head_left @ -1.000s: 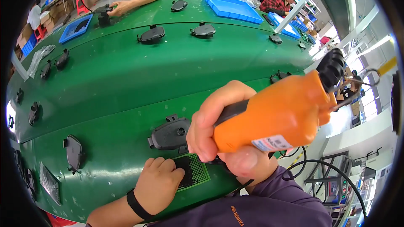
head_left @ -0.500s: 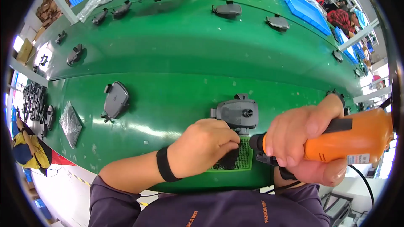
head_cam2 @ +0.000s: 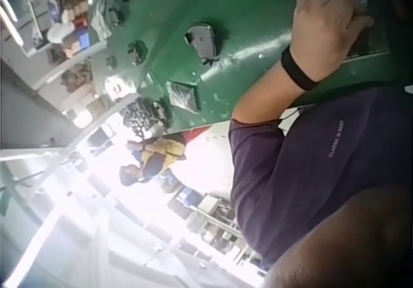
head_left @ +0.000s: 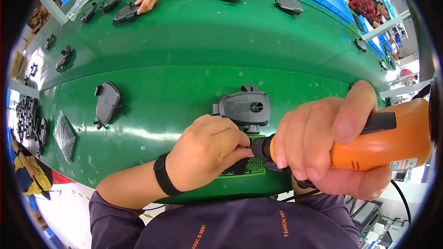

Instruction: The person picks up a car phone mount, places a screw into a hole by hand, and drives it in using an electric screwdriver. This process is repeated for several more mounts, which are then placed back onto the assembly line.

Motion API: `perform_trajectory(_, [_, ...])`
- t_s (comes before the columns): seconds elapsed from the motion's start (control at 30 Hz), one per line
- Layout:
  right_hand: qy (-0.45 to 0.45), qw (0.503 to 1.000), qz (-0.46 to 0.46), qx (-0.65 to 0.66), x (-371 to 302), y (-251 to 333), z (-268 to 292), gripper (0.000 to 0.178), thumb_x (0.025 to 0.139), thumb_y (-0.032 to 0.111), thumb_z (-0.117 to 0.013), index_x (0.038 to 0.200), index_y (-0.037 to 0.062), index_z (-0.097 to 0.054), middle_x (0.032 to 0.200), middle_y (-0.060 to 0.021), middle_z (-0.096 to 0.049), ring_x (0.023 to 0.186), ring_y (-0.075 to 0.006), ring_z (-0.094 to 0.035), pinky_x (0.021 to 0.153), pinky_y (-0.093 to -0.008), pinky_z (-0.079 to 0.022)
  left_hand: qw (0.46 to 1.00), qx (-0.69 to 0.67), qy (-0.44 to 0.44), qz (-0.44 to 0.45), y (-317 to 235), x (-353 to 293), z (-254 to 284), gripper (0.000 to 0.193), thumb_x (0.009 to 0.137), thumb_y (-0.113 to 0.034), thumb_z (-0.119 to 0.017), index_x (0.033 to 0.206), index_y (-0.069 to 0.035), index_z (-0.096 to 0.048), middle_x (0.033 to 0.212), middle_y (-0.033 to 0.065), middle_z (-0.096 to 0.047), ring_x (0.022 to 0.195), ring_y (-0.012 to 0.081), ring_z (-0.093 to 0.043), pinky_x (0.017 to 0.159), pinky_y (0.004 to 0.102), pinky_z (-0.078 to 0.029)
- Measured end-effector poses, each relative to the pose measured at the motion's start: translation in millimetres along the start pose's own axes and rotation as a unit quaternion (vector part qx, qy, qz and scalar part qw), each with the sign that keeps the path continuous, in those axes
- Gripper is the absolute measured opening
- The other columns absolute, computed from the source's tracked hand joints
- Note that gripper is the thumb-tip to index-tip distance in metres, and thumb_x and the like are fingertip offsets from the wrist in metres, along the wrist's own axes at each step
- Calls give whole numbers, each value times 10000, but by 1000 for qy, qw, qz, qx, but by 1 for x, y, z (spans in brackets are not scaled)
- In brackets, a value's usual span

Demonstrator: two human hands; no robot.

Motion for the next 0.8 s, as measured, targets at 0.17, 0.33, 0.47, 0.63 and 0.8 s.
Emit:
perform_trajectory(0.17, [-19, 999, 31, 16, -4, 0, 0, 536, 956, 531, -658, 1161, 99, -417, 729, -23, -627, 571, -161, -598, 611, -340, -548, 1000, -12, -16, -8, 2, 0, 2, 198, 707, -21, -808, 844, -62, -672, 811, 62, -648, 749, 270, -639, 699, 381, -500])
perform_trajectory(0.33, [-29, 998, 55, 6, -3, 2, 1, 516, 965, 526, -643, 1161, 103, -422, 721, -19, -622, 553, -153, -589, 602, -334, -544, 999, 13, -37, -27, 0, 2, 6, 224, 689, -75, -840, 817, -73, -656, 779, 43, -613, 729, 260, -617, 693, 392, -477])
perform_trajectory(0.47, [-40, 997, 67, -4, -4, -1, -2, 515, 963, 522, -642, 1163, 97, -431, 710, -13, -611, 538, -153, -575, 594, -330, -536, 996, 59, -33, -52, 0, 2, 11, 253, 661, -43, -838, 837, -59, -657, 798, 59, -630, 751, 267, -632, 723, 388, -494])
perform_trajectory(0.63, [-89, 991, 104, -4, 3, -5, 8, 528, 953, 541, -623, 1151, 77, -467, 701, -16, -599, 534, -163, -552, 582, -344, -517, 997, 41, -64, 20, 17, 13, 20, 432, 703, -147, -862, 1071, -26, -670, 979, 131, -650, 907, 331, -646, 849, 414, -511])
perform_trajectory(0.8, [-170, 983, 67, -15, 28, -41, 34, 533, 914, 481, -654, 1132, 16, -511, 678, -57, -591, 543, -170, -548, 573, -344, -505, 989, 34, -64, 125, 64, 4, 13, 646, 768, -238, -849, 1301, 21, -593, 1162, 205, -640, 1035, 368, -644, 944, 421, -514])
Point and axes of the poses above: each hand's wrist, its own x-axis towards the middle knuckle, its own z-axis out of the back of the hand, y = z × x, the point moved 9 cm from there along x, towards the middle knuckle
